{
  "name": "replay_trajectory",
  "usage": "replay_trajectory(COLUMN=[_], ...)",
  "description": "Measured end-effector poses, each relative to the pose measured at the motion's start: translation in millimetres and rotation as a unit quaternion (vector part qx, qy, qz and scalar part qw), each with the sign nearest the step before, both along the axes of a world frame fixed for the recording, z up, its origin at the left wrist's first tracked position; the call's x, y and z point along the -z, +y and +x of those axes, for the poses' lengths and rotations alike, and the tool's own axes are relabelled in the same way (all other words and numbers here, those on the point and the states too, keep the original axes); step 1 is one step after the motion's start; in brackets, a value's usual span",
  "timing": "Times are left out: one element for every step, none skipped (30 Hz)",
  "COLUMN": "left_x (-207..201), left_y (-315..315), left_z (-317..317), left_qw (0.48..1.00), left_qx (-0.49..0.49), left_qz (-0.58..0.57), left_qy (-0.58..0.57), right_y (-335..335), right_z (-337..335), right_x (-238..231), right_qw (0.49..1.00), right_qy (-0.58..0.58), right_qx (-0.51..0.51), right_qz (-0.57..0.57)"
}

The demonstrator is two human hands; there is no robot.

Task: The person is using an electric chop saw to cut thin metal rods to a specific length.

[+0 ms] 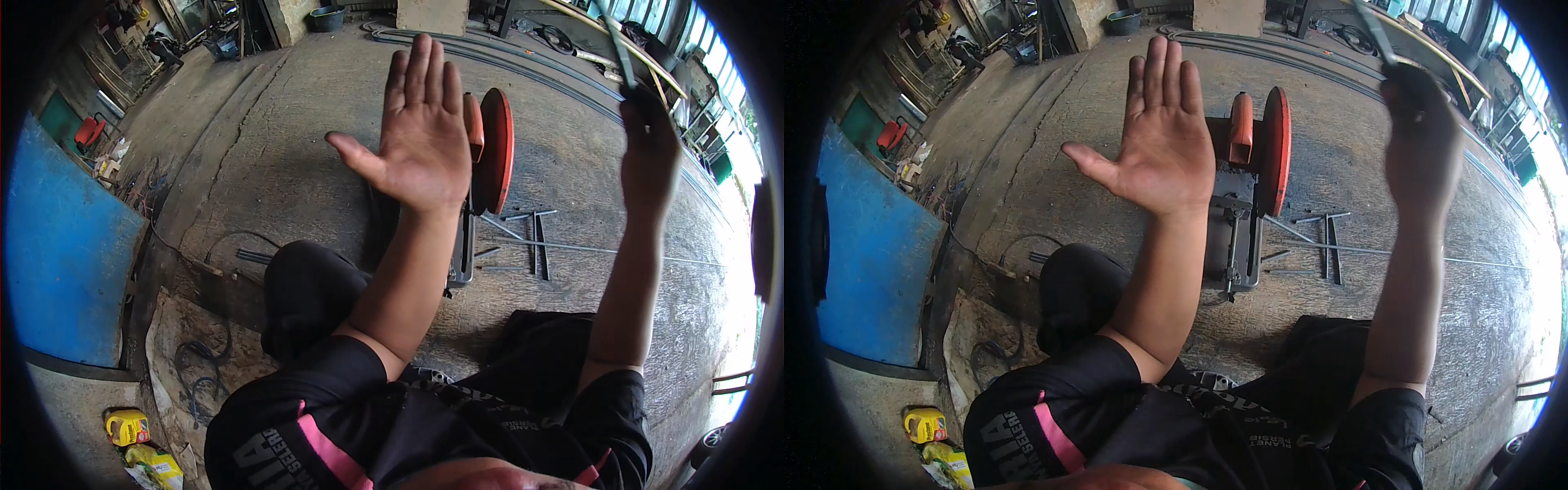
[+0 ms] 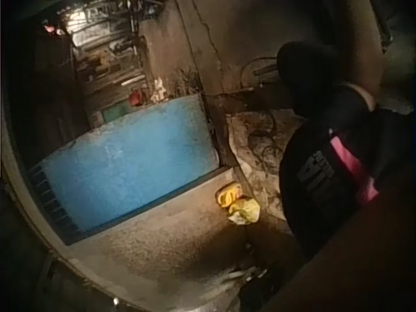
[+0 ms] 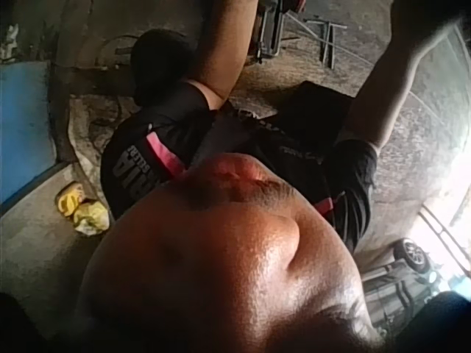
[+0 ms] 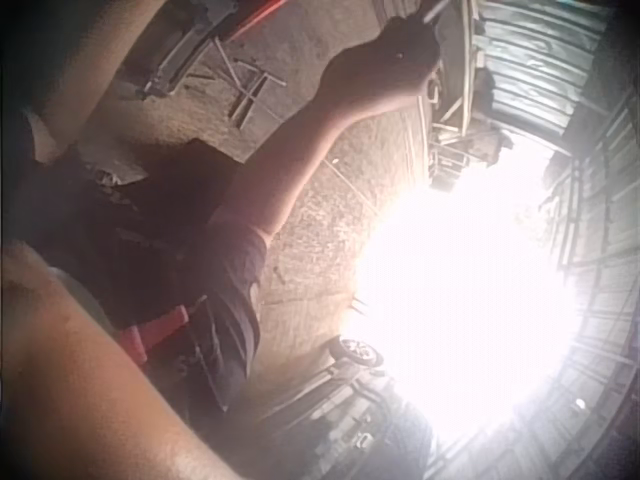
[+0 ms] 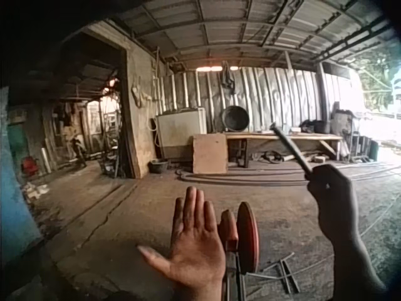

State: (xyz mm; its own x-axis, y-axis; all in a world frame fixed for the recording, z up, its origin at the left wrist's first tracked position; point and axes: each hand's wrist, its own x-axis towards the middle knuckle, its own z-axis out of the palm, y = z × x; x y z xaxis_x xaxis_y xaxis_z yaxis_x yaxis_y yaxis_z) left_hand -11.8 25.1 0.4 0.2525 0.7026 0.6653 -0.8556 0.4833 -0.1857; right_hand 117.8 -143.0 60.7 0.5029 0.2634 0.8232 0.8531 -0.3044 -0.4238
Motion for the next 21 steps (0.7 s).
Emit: replay_trajectory(left_x=[1.1, 2.3, 3.8, 5.2, 6.8, 7.6, 8.1, 8.3, 8.2, 7.8, 6.9, 5.9, 4.7, 3.4, 2.0, 0.4, -1.3, -2.9, -4.4, -5.9, -7.2], left_y=[3.7, 6.1, 7.0, 7.1, 6.6, 6.4, 6.2, 5.6, 4.7, 3.9, 3.1, 2.0, 0.4, -1.4, -3.5, -5.7, -7.5, -9.6, -12.0, -13.9, -15.5], left_z=[-0.3, 0.3, 1.4, 2.3, 3.0, 3.9, 4.5, 5.0, 5.2, 5.1, 4.6, 4.0, 3.5, 2.8, 2.1, 1.1, -0.2, -1.4, -2.4, -3.5, -5.0], left_qw=[1.000, 1.000, 1.000, 0.999, 0.998, 0.998, 0.998, 0.998, 0.998, 0.998, 0.998, 0.998, 0.999, 0.999, 0.999, 0.999, 0.998, 0.998, 0.999, 0.999, 1.000], left_qx=[-0.011, -0.024, -0.022, -0.032, -0.041, -0.039, -0.037, -0.038, -0.033, -0.032, -0.032, -0.032, -0.027, -0.022, -0.022, -0.025, -0.029, -0.030, -0.011, 0.016, 0.006], left_qz=[0.005, 0.009, 0.008, 0.018, 0.029, 0.027, 0.027, 0.028, 0.027, 0.028, 0.028, 0.029, 0.026, 0.023, 0.024, 0.034, 0.044, 0.045, 0.030, 0.014, 0.015], left_qy=[0.006, 0.014, 0.013, 0.025, 0.038, 0.039, 0.042, 0.048, 0.045, 0.046, 0.046, 0.045, 0.040, 0.035, 0.034, 0.028, 0.023, 0.022, 0.003, -0.026, -0.017], right_y=[-8.1, -18.5, -27.5, -31.8, -35.7, -39.6, -42.1, -43.2, -42.5, -40.3, -37.6, -32.8, -20.5, -18.1, -12.3, -6.6, 3.1, 9.5, 13.2, 17.2, 21.1], right_z=[10.8, 20.1, 27.6, 32.8, 37.3, 41.1, 43.0, 43.3, 41.1, 37.5, 32.8, 25.9, 20.0, 9.8, 0.4, -9.3, -17.9, -27.6, -37.1, -45.2, -52.1], right_x=[-4.2, -9.3, -12.8, -11.3, -11.4, -13.7, -15.5, -17.0, -15.6, -13.6, -12.2, -7.5, -1.0, 4.8, 10.9, 16.7, 22.4, 27.7, 31.7, 34.8, 37.1], right_qw=[0.999, 0.996, 0.983, 0.966, 0.966, 0.944, 0.917, 0.902, 0.907, 0.889, 0.864, 0.850, 0.834, 0.926, 0.921, 0.882, 0.707, 0.666, 0.651, 0.646, 0.636], right_qy=[0.006, 0.078, 0.155, 0.163, 0.164, 0.209, 0.252, 0.271, 0.255, 0.274, 0.303, 0.322, 0.314, 0.271, 0.294, 0.345, 0.456, 0.482, 0.511, 0.520, 0.525], right_qx=[0.032, -0.033, -0.077, -0.165, -0.164, -0.204, -0.242, -0.256, -0.271, -0.285, -0.292, -0.299, -0.310, -0.187, -0.194, -0.257, -0.419, -0.439, -0.438, -0.441, -0.457], right_qz=[0.003, 0.039, 0.069, 0.117, 0.115, 0.155, 0.195, 0.218, 0.199, 0.229, 0.277, 0.289, 0.333, 0.185, 0.164, 0.191, 0.342, 0.363, 0.350, 0.342, 0.333])
